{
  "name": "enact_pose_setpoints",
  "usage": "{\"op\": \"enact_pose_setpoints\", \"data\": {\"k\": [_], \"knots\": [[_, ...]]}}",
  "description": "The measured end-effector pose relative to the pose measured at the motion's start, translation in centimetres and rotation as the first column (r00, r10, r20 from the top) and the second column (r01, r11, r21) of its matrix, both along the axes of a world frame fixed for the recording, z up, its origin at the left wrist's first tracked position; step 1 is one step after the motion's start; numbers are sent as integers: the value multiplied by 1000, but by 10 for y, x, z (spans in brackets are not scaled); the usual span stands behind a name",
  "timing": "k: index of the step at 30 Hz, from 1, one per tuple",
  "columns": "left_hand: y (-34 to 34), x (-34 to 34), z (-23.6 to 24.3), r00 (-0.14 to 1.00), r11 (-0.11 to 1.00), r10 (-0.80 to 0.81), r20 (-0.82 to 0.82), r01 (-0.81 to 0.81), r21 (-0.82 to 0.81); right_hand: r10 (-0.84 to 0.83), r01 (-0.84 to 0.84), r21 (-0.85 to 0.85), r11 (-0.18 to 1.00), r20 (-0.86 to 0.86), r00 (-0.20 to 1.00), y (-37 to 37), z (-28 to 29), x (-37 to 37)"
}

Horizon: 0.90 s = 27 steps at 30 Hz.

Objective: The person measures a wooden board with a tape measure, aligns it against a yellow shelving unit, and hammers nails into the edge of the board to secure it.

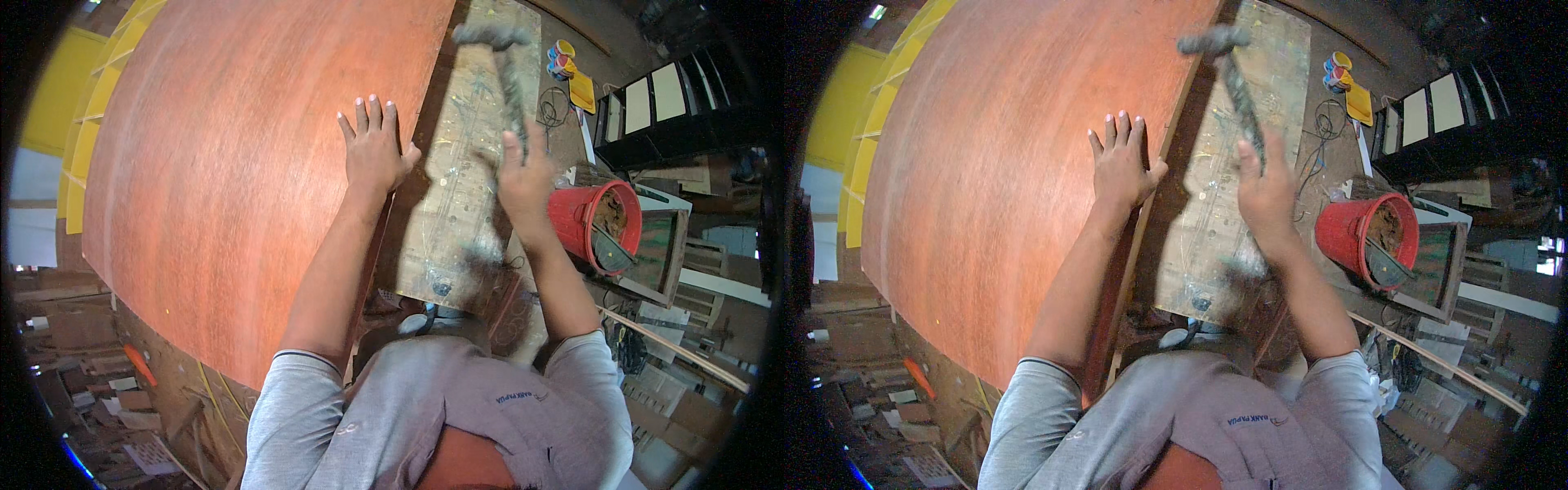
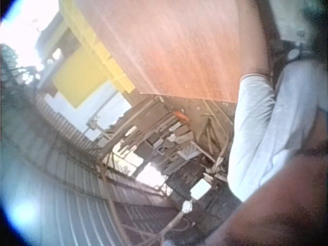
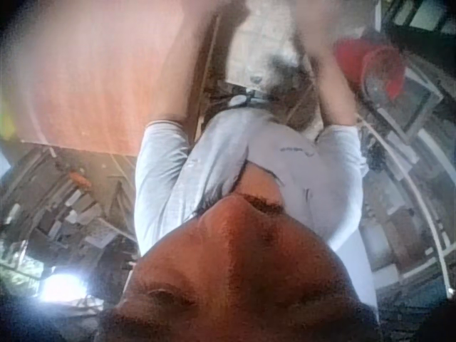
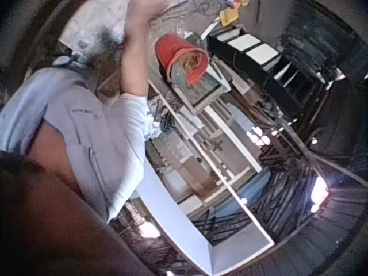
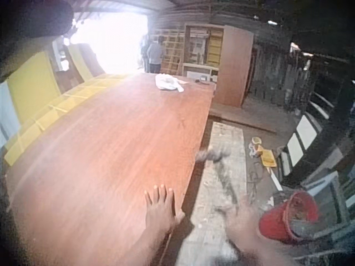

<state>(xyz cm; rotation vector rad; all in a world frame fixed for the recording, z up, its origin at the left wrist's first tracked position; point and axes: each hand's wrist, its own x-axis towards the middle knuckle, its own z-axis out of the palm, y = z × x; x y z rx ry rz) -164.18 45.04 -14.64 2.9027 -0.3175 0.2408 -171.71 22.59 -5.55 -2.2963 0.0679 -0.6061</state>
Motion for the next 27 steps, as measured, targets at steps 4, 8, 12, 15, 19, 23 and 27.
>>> {"op": "enact_pose_setpoints", "data": {"k": [4,8,12,15,19,23,27], "knots": [[-5,4,-2,1000,999,-7,3,8,-43,-27,-177,-307,935,-559,829,-10,-48,1],[-2,1,1,999,1000,3,-38,-3,-5,-2,-19,-74,997,-275,961,-3,-32,-2],[-8,3,3,1000,1000,-16,-11,16,-25,-142,142,-31,989,-4,990,-13,-73,4],[-1,3,-3,1000,1000,-15,-22,14,-14,-75,-95,-288,953,-526,847,-13,-46,10],[-4,0,-1,1000,1000,3,-25,-3,8,11,-24,-88,996,-144,990,-17,-28,9],[-8,4,-5,1000,1000,-12,-6,11,-7,-46,-54,-311,949,-307,950,-26,-56,5],[-4,2,-4,1000,1000,13,-18,-12,14,61,-205,-353,913,-378,924,-28,-32,16]]}}
